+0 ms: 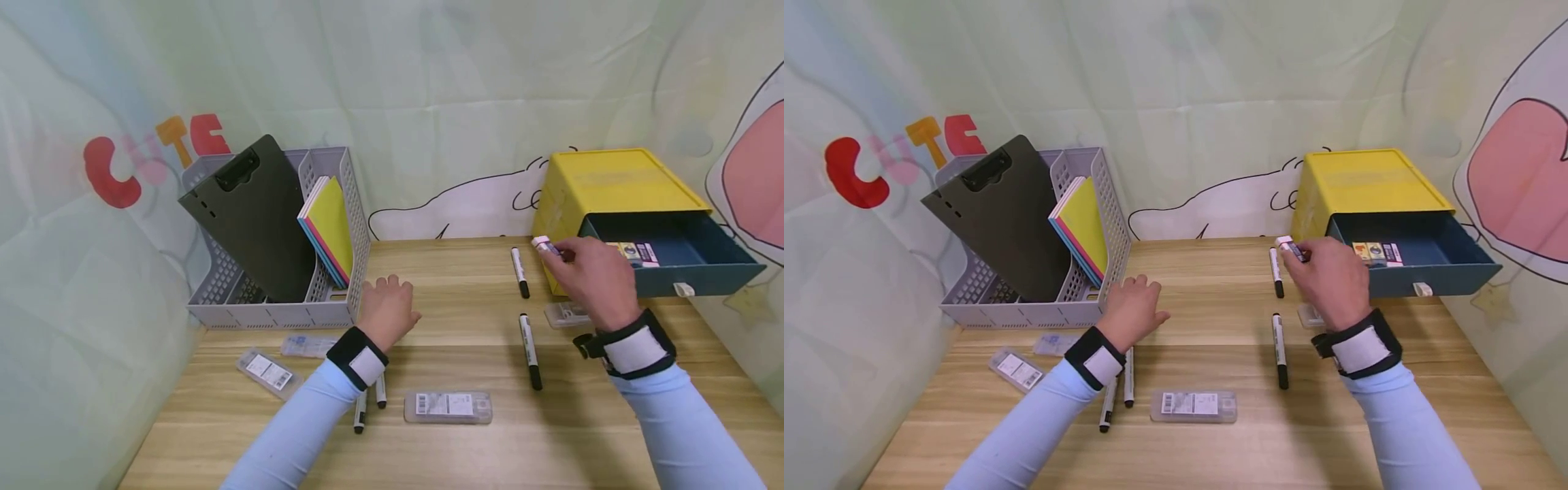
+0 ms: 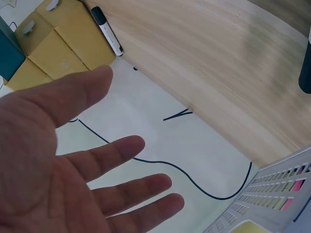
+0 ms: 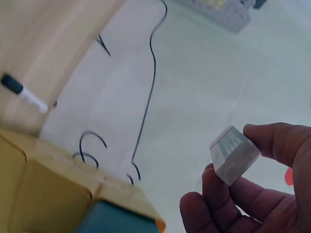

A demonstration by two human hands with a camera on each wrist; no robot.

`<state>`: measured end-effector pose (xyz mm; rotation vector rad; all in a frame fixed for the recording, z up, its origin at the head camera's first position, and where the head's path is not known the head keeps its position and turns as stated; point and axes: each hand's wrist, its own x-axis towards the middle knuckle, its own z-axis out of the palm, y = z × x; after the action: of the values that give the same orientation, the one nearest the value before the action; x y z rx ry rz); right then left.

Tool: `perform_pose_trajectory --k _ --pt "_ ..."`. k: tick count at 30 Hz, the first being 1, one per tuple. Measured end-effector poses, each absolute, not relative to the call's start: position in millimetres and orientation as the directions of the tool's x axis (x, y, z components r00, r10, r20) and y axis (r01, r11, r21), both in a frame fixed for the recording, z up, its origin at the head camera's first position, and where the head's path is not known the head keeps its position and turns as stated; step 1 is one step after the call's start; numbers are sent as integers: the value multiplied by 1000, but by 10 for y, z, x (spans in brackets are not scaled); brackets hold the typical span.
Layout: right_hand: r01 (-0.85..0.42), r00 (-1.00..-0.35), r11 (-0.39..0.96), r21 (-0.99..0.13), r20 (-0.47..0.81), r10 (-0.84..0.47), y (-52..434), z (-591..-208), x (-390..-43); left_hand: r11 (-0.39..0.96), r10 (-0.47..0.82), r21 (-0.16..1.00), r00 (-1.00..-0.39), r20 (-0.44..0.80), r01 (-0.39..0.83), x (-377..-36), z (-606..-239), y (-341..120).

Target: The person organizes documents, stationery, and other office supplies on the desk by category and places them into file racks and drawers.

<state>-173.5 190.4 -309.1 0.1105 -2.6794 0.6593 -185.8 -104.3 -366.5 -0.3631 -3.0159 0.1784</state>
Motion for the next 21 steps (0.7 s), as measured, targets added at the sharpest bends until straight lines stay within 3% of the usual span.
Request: perform_pose_trajectory --k 9,16,21 --pt "12 -896 919 -393 404 185 2446 -2785 -1727 963 238 -154 -967 87 223 -1852 -3667 -1078" --pt "140 -914 919 -369 310 263 2884 -2698 -1777 962 238 -152 -969 70 225 -1844 -3673 -1099" --pt "196 -935 939 -282 235 266 3046 -2725 -1841 963 230 -153 -972 50 220 -1839 -3678 -1104"
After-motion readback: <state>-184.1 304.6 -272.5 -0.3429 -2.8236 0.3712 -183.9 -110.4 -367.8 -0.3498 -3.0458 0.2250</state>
